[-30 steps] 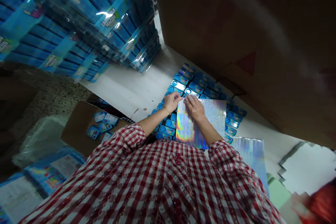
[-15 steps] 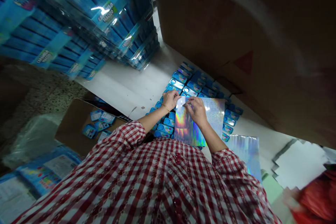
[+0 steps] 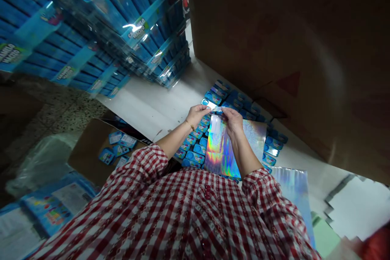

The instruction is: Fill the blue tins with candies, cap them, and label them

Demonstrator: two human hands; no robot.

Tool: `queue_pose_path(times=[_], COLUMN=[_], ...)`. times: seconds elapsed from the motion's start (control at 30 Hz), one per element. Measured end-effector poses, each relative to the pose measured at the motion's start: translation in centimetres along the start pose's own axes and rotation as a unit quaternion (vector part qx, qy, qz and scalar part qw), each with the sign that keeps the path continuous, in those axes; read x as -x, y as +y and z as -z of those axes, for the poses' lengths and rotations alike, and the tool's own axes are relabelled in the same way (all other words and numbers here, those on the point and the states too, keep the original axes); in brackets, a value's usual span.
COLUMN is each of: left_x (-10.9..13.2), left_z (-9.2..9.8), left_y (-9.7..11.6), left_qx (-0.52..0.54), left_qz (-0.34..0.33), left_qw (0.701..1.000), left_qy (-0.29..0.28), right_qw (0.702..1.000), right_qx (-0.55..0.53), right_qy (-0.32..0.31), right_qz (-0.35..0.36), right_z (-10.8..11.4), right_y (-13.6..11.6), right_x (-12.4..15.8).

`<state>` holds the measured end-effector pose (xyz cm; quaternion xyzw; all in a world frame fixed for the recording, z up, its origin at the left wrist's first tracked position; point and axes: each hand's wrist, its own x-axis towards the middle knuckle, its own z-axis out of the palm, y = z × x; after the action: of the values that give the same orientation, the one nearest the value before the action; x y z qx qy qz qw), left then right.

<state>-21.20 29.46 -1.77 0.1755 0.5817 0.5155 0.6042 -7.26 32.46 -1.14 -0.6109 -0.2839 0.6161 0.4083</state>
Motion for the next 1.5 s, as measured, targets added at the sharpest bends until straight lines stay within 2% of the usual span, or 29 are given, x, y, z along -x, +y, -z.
queue_pose_path(times=[0.1,0.23,0.37,0.47,0.6,0.8,0.9,1.0,1.07,1.13,1.23,1.27,1.33,1.43,1.5], left_x=[-2.0,-5.6,-8.7,-9.8,-10.5,-11.2,-11.3,-11.3,-11.1,-10.4,-7.5,-6.2,-3.1,0.3,1.1], left_z=[0.4,0.7,0.8,1.1,1.3,0.9,1.2,1.8,2.4,3.0,3.5,3.3,2.7,1.0,-0.1], left_y=[0.4,1.0,1.6,1.8,1.5,0.7,0.3,0.1,0.2,0.5,1.0,1.1,0.9,-0.1,-0.8], left_qx=[-0.012,-0.057,-0.135,-0.176,-0.187,-0.146,-0.138,-0.154,-0.181,-0.227,-0.312,-0.346,-0.440,-0.568,-0.615], left_qz=[-0.005,-0.038,-0.061,-0.065,-0.046,0.016,0.008,-0.038,-0.046,-0.047,-0.114,-0.146,-0.192,-0.214,-0.210], left_qw=[0.999,0.994,0.980,0.972,0.972,0.984,0.985,0.982,0.980,0.972,0.940,0.925,0.877,0.785,0.750], left_qy=[0.039,0.090,0.130,0.140,0.137,0.105,0.105,0.105,0.066,0.046,0.074,0.061,-0.029,-0.121,-0.124], right_qw=[0.995,0.963,0.921,0.890,0.870,0.839,0.818,0.775,0.739,0.719,0.738,0.748,0.750,0.706,0.680], right_qx=[0.020,0.139,0.295,0.382,0.433,0.489,0.522,0.583,0.618,0.632,0.611,0.600,0.592,0.619,0.640], right_qy=[0.066,0.154,0.198,0.205,0.197,0.195,0.184,0.096,0.024,-0.015,0.006,0.009,-0.025,-0.125,-0.147], right_qz=[0.071,0.173,0.161,0.141,0.132,0.137,0.159,0.227,0.268,0.289,0.285,0.283,0.293,0.320,0.327], right_z=[-1.3,-3.6,-5.8,-6.7,-7.1,-7.1,-6.7,-6.0,-5.3,-4.0,-0.8,0.5,2.8,5.0,5.4], right_y=[1.1,1.9,1.4,1.1,1.3,1.7,1.6,1.5,1.4,1.1,0.5,0.3,0.0,0.0,0.3], right_x=[-1.1,-2.8,-3.3,-3.3,-3.4,-3.7,-3.1,-2.3,-2.1,-2.2,-2.4,-2.2,-1.5,-0.1,0.3])
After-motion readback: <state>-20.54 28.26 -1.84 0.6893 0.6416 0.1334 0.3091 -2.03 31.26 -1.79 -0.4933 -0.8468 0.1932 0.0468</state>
